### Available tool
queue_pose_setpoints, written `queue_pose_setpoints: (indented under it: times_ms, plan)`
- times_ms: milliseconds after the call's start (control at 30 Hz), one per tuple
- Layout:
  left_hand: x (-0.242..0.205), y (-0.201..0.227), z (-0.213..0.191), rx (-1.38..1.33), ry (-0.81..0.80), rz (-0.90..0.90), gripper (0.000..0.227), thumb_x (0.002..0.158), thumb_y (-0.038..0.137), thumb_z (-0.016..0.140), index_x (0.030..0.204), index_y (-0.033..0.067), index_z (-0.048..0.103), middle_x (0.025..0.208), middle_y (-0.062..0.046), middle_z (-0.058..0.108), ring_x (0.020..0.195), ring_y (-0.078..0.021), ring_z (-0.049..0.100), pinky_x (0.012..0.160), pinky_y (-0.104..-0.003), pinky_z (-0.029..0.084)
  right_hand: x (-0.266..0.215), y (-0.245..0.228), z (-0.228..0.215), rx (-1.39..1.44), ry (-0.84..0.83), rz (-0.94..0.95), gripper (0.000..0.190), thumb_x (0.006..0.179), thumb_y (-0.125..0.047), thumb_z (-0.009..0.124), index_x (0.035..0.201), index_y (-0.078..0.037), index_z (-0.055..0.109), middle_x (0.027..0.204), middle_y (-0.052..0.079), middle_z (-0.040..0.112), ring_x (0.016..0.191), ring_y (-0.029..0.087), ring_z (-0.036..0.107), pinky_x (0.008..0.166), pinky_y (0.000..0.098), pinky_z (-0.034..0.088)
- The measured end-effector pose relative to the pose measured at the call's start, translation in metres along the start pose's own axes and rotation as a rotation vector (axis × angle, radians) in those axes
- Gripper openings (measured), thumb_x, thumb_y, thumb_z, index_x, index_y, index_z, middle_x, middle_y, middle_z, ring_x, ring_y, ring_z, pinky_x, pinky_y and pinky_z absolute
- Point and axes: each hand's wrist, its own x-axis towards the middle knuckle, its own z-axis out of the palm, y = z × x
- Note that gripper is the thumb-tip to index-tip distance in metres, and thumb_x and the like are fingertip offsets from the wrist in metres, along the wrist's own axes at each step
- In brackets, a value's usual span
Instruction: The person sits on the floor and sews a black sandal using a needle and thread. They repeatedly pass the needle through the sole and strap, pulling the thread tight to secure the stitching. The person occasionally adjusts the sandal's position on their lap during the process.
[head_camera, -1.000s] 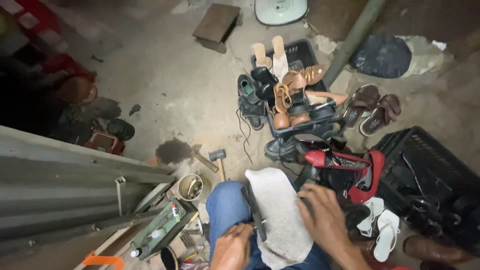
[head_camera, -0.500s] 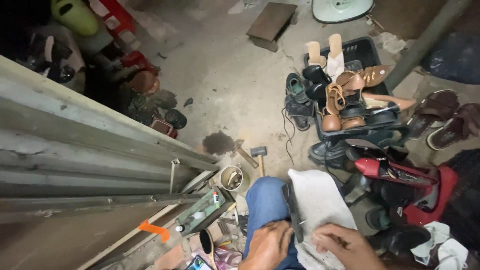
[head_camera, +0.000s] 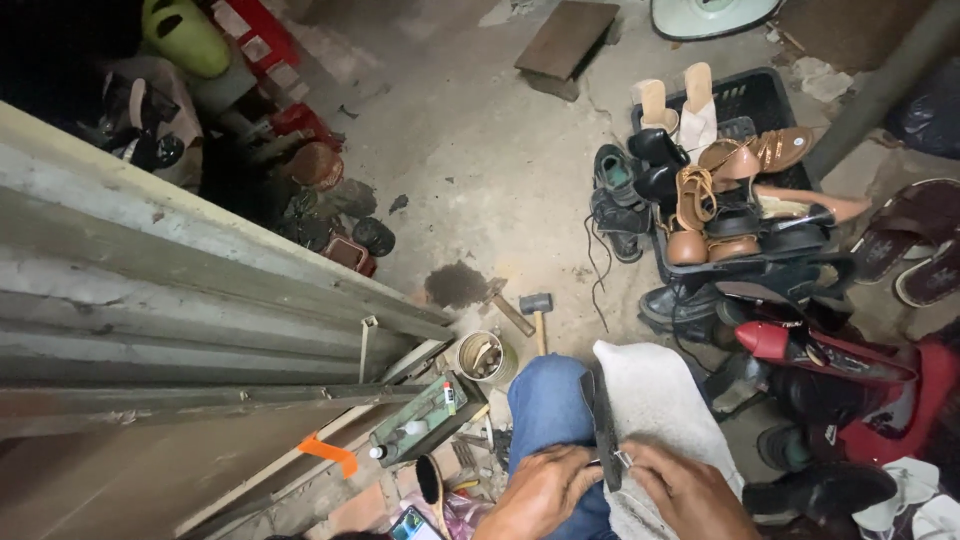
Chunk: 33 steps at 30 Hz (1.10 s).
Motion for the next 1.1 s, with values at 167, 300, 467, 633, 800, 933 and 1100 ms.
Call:
queue_pose_setpoints:
  times_ms: [167, 300, 467, 633, 800, 933, 1100]
  plan:
    - [-0.002, -0.006, 0.001, -0.007, -0.002, -0.062, 0.031, 0.111, 0.034, 0.053, 0.105, 0.0046, 0.058, 0.098, -0.019, 0.072, 0.088, -0.0404, 0.068, 0.071, -0.047, 0.049, -0.007, -0.024, -0.016, 0.067, -0.014, 0.004, 0.045, 0.089, -0.039, 0.067, 0.134, -0.046, 0.064, 0.114, -0.015, 0.081, 0.100, 0.013, 0.081, 0.077, 0.0326, 0.060]
    - [-0.016, -0.034, 0.017, 0.218, 0.111, -0.222, 0.060, 0.090, 0.074, 0.060, 0.073, 0.0167, 0.055, 0.064, 0.003, 0.060, 0.051, -0.0179, 0.058, 0.049, -0.038, 0.048, -0.008, -0.028, -0.013, -0.005, 0.157, -0.082, 0.054, 0.086, -0.034, 0.071, 0.137, -0.045, 0.060, 0.088, -0.023, 0.085, 0.076, 0.009, 0.081, 0.067, 0.0324, 0.058]
    - [-0.065, -0.069, -0.008, 0.257, 0.048, -0.668, 0.069, 0.083, 0.089, 0.061, 0.071, 0.0214, 0.054, 0.057, 0.005, 0.054, 0.053, -0.0128, 0.056, 0.057, -0.035, 0.049, -0.004, -0.020, -0.006, -0.086, 0.096, 0.037, 0.048, 0.088, -0.039, 0.067, 0.134, -0.049, 0.060, 0.114, -0.025, 0.078, 0.096, 0.009, 0.078, 0.076, 0.0355, 0.059]
    - [-0.071, -0.053, -0.001, 0.303, 0.129, -0.576, 0.064, 0.080, 0.081, 0.074, 0.065, 0.0213, 0.057, 0.051, 0.000, 0.060, 0.052, -0.0229, 0.065, 0.057, -0.040, 0.050, -0.017, -0.043, -0.025, -0.063, 0.048, -0.142, 0.026, 0.088, -0.022, 0.056, 0.109, -0.025, 0.073, 0.108, -0.008, 0.076, 0.103, 0.018, 0.072, 0.087, 0.0349, 0.054]
    - [-0.041, -0.015, 0.012, -0.280, 0.274, -0.478, 0.036, 0.094, 0.034, 0.078, 0.070, 0.0165, 0.057, 0.061, 0.008, 0.044, 0.062, -0.0051, 0.041, 0.058, -0.026, 0.040, -0.036, -0.086, -0.088, 0.467, 0.017, -0.398, 0.017, 0.090, -0.003, 0.052, 0.092, -0.005, 0.069, 0.100, 0.006, 0.067, 0.097, 0.020, 0.064, 0.088, 0.0307, 0.048]
    - [-0.038, -0.009, 0.015, -0.495, 0.310, -0.399, 0.032, 0.099, 0.025, 0.069, 0.072, 0.0148, 0.056, 0.068, 0.009, 0.047, 0.067, -0.0038, 0.043, 0.061, -0.024, 0.039, -0.053, -0.078, -0.093, 0.824, -0.089, -0.318, 0.009, 0.097, -0.011, 0.063, 0.096, -0.004, 0.068, 0.136, 0.022, 0.063, 0.123, 0.027, 0.064, 0.099, 0.0380, 0.052]
    - [-0.047, -0.027, 0.031, -0.486, 0.398, -0.490, 0.025, 0.097, 0.022, 0.072, 0.074, 0.0127, 0.074, 0.051, -0.002, 0.064, 0.052, -0.0100, 0.055, 0.052, -0.029, 0.050, -0.039, -0.087, -0.077, 0.823, 0.046, -0.403, 0.041, 0.082, -0.009, 0.081, 0.118, 0.005, 0.068, 0.133, 0.025, 0.063, 0.083, 0.021, 0.069, 0.062, 0.0311, 0.059]
